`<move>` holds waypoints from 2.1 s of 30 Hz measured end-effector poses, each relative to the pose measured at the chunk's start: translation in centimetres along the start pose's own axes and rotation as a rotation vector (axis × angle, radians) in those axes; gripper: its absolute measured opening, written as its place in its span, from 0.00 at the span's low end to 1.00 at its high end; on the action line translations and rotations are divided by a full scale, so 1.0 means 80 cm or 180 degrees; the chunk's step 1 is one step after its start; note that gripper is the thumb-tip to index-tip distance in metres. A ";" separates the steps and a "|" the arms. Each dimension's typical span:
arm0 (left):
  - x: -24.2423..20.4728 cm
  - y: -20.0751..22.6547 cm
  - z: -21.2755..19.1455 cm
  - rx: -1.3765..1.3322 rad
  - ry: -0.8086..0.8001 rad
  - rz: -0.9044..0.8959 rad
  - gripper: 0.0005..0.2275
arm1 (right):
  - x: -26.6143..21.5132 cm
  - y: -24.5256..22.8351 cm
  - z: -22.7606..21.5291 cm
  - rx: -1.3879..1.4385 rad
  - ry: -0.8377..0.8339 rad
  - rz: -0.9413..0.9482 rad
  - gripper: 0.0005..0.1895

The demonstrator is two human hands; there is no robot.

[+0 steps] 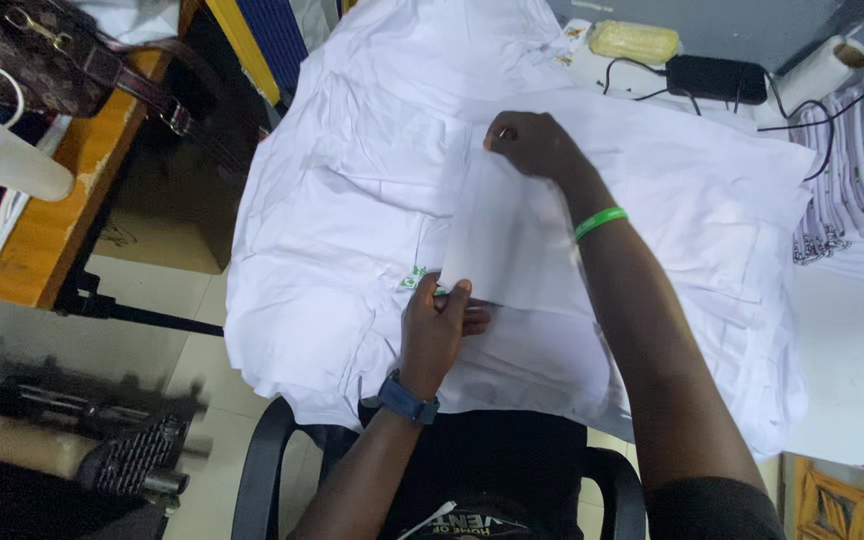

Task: The person folds white t-shirts one by one on a table. They smooth the fabric, fold the sleeves and bottom, then stack the finished shirts to the right.

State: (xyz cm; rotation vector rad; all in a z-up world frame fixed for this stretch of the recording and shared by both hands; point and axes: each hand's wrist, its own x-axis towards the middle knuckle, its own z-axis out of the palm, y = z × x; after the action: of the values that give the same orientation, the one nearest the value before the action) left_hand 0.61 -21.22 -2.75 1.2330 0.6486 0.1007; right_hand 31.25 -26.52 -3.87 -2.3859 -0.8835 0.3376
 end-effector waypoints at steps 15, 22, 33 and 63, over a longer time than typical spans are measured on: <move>-0.054 0.014 0.032 0.1891 0.0932 0.1732 0.23 | -0.050 0.000 -0.047 -0.1119 0.0472 -0.0199 0.11; -0.033 -0.031 0.116 0.3091 -0.0468 0.4190 0.05 | -0.105 0.099 -0.093 -0.0627 0.0627 0.0243 0.10; 0.000 -0.072 0.125 0.3626 -0.0483 0.4114 0.06 | -0.112 0.121 -0.115 0.0376 0.0132 0.0970 0.13; -0.021 -0.043 0.150 0.4101 -0.0127 0.3796 0.05 | -0.134 0.139 -0.091 0.1540 0.0604 0.1399 0.17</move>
State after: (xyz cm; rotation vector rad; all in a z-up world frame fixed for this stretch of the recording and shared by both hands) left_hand 4.44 -33.24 -2.99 2.7347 -0.2678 0.7222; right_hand 31.98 -43.56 -4.10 -2.0862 -0.1528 0.4273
